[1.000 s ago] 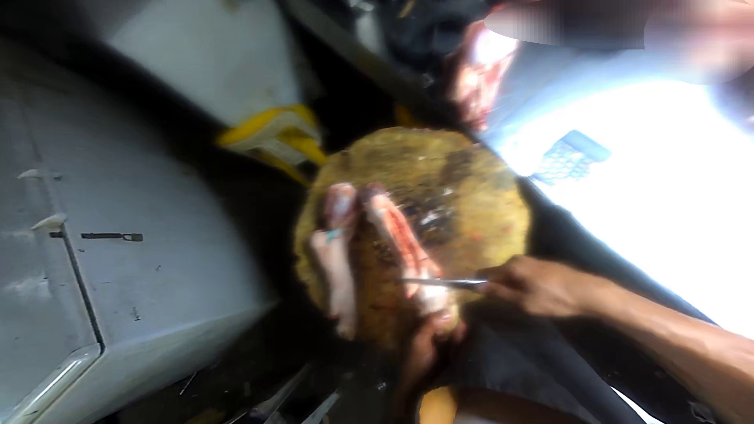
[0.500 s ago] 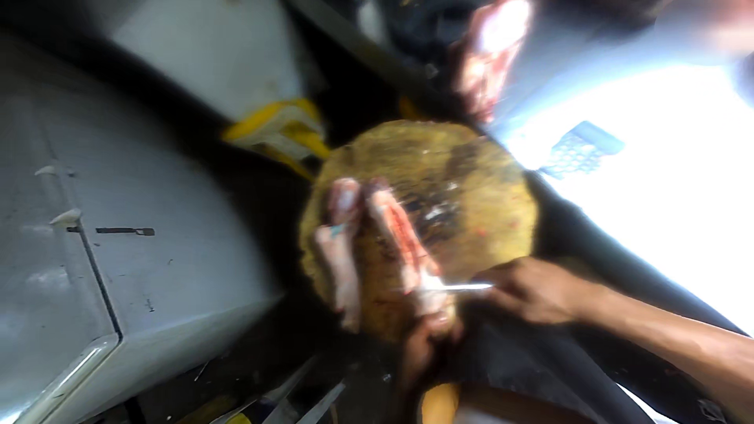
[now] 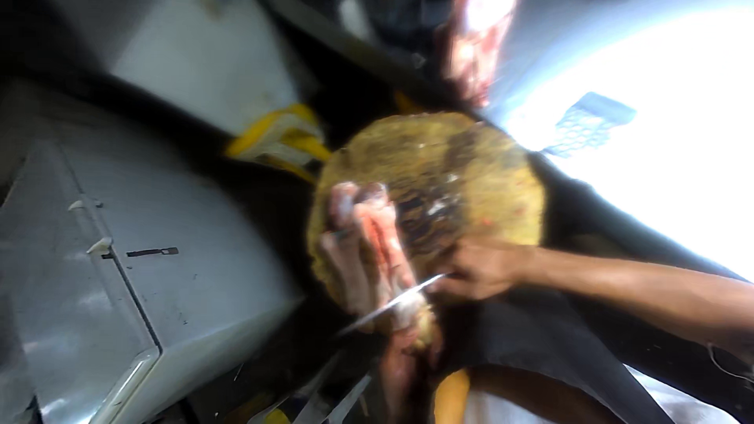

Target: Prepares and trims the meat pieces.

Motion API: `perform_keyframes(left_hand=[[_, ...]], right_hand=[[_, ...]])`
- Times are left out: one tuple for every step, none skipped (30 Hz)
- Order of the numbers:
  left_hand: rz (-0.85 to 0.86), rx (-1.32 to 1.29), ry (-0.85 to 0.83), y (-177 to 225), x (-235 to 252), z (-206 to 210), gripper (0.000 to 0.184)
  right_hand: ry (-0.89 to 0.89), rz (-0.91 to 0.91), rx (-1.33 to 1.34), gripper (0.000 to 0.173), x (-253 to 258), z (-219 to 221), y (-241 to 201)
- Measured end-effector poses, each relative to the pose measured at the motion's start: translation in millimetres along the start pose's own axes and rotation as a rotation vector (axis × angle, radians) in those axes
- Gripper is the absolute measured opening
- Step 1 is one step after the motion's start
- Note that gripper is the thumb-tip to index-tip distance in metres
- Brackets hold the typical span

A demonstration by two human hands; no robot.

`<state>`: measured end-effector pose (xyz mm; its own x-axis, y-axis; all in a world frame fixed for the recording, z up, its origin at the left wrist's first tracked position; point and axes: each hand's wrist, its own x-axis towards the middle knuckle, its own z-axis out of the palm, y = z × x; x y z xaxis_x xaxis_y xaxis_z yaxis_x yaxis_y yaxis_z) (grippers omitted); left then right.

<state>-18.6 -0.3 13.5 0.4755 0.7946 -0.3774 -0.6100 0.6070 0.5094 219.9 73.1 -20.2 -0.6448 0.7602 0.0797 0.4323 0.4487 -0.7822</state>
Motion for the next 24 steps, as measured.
perform_keyframes(left_hand=[[0.016, 0.007, 0.005, 0.4, -2.9, -2.6, 0.023], [0.036, 0.006, 0.006, 0.6, -5.0, -3.5, 0.022], [0.055, -0.009, 0.001, 0.2, -5.6, -4.0, 0.022], [0.068, -0.041, -0.012, -0.3, -5.6, -3.8, 0.022], [0.071, -0.066, -0.034, 0.0, -4.9, -3.7, 0.024], [0.068, -0.064, -0.051, 1.9, -4.0, -3.1, 0.027], [0.056, -0.045, -0.068, 5.1, -2.8, -2.5, 0.031], [0.05, -0.026, -0.076, 8.7, -2.0, -1.4, 0.034], [0.05, -0.019, -0.064, 11.4, -1.6, 1.3, 0.035], [0.052, -0.019, -0.05, 13.1, -1.1, 3.8, 0.035], [0.052, -0.019, -0.037, 13.9, -0.8, 5.6, 0.035], [0.052, -0.012, -0.034, 14.1, -0.1, 6.6, 0.035], [0.049, 0.0, -0.029, 13.7, 1.1, 7.6, 0.035], [0.046, 0.006, -0.031, 12.9, 2.3, 7.3, 0.035], [0.043, 0.02, -0.034, 12.3, 3.3, 6.8, 0.036], [0.038, 0.031, -0.036, 11.8, 4.1, 6.7, 0.036], [0.036, 0.035, -0.026, 11.3, 4.5, 7.9, 0.035], [0.03, 0.033, -0.019, 11.3, 5.0, 8.9, 0.036], [0.024, 0.032, -0.016, 11.7, 5.5, 10.0, 0.036], [0.019, 0.027, -0.013, 12.0, 5.7, 11.1, 0.036], [0.013, 0.025, -0.004, 12.2, 5.4, 11.7, 0.035], [0.006, 0.025, 0.006, 12.2, 5.0, 11.5, 0.035], [0.008, 0.031, 0.015, 11.8, 4.8, 10.1, 0.034], [0.017, 0.05, 0.019, 11.1, 4.2, 7.9, 0.032]], right_hand=[[-0.027, -0.026, 0.03, 0.054, -0.7, -0.1, -2.1], [-0.008, -0.061, 0.011, 0.054, -2.3, 2.4, -3.1], [0.052, -0.109, -0.041, 0.053, -3.3, 5.6, -2.4], [0.12, -0.159, -0.096, 0.052, -3.3, 8.3, -0.6], [0.183, -0.199, -0.144, 0.052, -1.8, 10.1, 1.6], [0.235, -0.226, -0.185, 0.052, 1.4, 10.8, 4.0], [0.268, -0.245, -0.218, 0.051, 5.5, 9.8, 5.9], [0.285, -0.256, -0.242, 0.05, 9.6, 7.8, 7.0], [0.293, -0.264, -0.26, 0.05, 13.2, 5.7, 7.9], [0.293, -0.273, -0.269, 0.05, 16.6, 2.8, 8.2], [0.295, -0.288, -0.279, 0.049, 20.0, -0.3, 8.1], [0.297, -0.302, -0.291, 0.048, 23.2, -3.4, 7.9], [0.293, -0.313, -0.303, 0.047, 26.1, -7.0, 7.5], [0.286, -0.324, -0.322, 0.045, 29.1, -10.9, 8.0], [0.278, -0.333, -0.337, 0.044, 32.0, -14.0, 9.4], [0.26, -0.336, -0.348, 0.043, 34.5, -16.9, 11.8], [0.244, -0.34, -0.351, 0.041, 37.0, -18.9, 14.9], [0.226, -0.336, -0.35, 0.041, 39.3, -20.1, 18.1], [0.203, -0.315, -0.347, 0.042, 41.1, -20.7, 20.6], [0.181, -0.282, -0.339, 0.043, 42.7, -20.1, 22.3], [0.15, -0.238, -0.314, 0.044, 43.2, -18.8, 22.7], [0.107, -0.183, -0.269, 0.046, 42.4, -17.5, 21.5], [0.052, -0.129, -0.211, 0.048, 40.5, -17.1, 18.7], [-0.007, -0.087, -0.145, 0.049, 37.4, -17.4, 15.7]])
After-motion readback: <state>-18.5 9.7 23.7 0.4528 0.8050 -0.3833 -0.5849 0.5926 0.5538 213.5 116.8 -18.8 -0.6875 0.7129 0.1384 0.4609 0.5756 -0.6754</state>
